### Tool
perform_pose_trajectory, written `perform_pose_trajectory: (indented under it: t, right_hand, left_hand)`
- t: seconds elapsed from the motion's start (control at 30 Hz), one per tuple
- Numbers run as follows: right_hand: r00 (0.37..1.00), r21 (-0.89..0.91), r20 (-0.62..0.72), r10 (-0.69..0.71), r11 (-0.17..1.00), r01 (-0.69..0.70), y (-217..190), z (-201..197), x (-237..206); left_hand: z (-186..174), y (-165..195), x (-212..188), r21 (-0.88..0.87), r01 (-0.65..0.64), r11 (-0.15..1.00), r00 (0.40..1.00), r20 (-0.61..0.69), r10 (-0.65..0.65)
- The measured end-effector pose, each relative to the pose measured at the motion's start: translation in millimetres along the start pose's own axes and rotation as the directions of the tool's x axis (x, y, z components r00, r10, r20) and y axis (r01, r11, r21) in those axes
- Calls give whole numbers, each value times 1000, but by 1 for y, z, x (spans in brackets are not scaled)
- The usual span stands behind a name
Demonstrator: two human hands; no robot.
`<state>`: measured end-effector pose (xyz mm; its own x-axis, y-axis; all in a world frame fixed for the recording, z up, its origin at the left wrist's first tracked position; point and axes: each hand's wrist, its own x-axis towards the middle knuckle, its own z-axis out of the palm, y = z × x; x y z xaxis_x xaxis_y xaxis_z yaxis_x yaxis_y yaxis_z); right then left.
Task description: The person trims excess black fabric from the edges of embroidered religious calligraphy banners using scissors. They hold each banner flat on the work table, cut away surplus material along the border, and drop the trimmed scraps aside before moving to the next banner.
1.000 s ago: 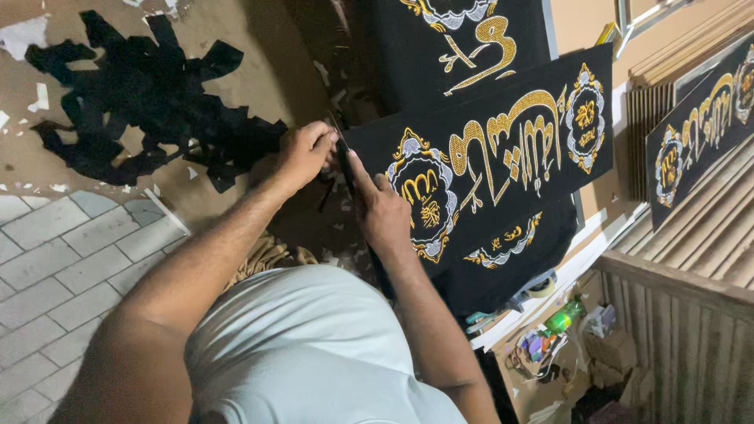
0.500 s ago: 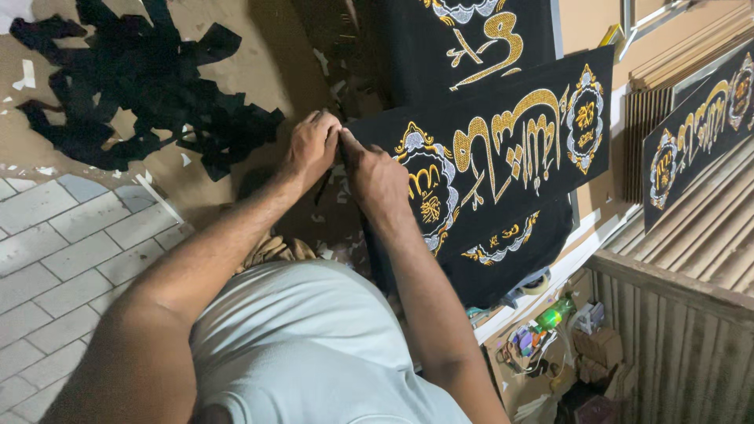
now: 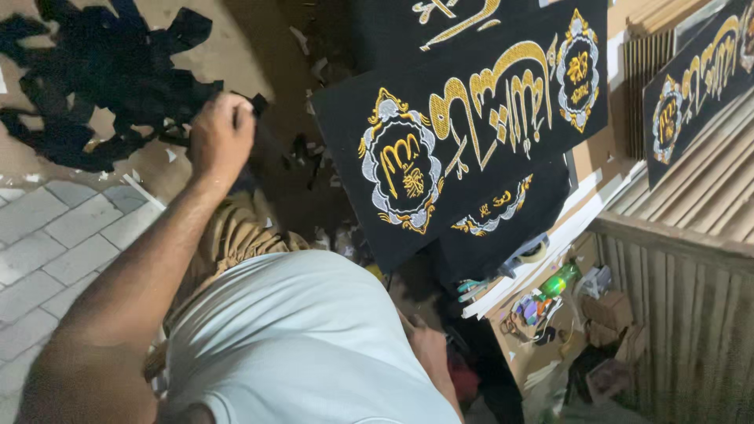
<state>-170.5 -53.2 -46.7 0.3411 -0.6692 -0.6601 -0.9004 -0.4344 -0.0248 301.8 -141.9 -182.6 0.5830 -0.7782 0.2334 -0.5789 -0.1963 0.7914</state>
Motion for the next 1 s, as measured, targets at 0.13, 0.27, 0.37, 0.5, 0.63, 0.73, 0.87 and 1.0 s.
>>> perform_pose_trajectory:
  t: [0.13, 0.27, 0.37, 0.5, 0.63, 0.73, 0.87, 1.0]
  right_hand:
    - [871, 448, -345, 349, 877, -174, 15, 35, -38]
    - [613, 842, -374, 696, 532, -90, 6, 34, 11]
    - [688, 982, 37, 725, -154, 110, -9, 18, 59]
    - [756, 948, 122, 643, -301, 103, -14, -18, 95]
    - [604, 948, -274, 748, 104, 301, -2, -57, 64]
    - [564, 931, -296, 771, 102, 350, 7, -90, 14]
    - [450, 661, -749, 486, 502, 559, 38, -138, -37]
    - [333, 592, -795, 507, 534, 603, 93, -156, -61]
  left_hand:
    - [-8, 16, 12, 159, -193, 968, 979, -34, 201]
    - [16, 60, 53, 120, -347, 930, 938, 22, 347]
    - [51, 100, 87, -212, 85, 973, 908, 419, 12]
    - [87, 142, 100, -149, 116, 982, 772, 636, 5]
    - [103, 157, 77, -48, -50, 998, 789, 610, 69]
    - [116, 156, 48, -307, 387, 869, 718, 692, -76]
    - [150, 174, -5, -433, 678, 595, 647, 736, -202]
    - [199, 233, -38, -516, 782, 350, 603, 770, -211]
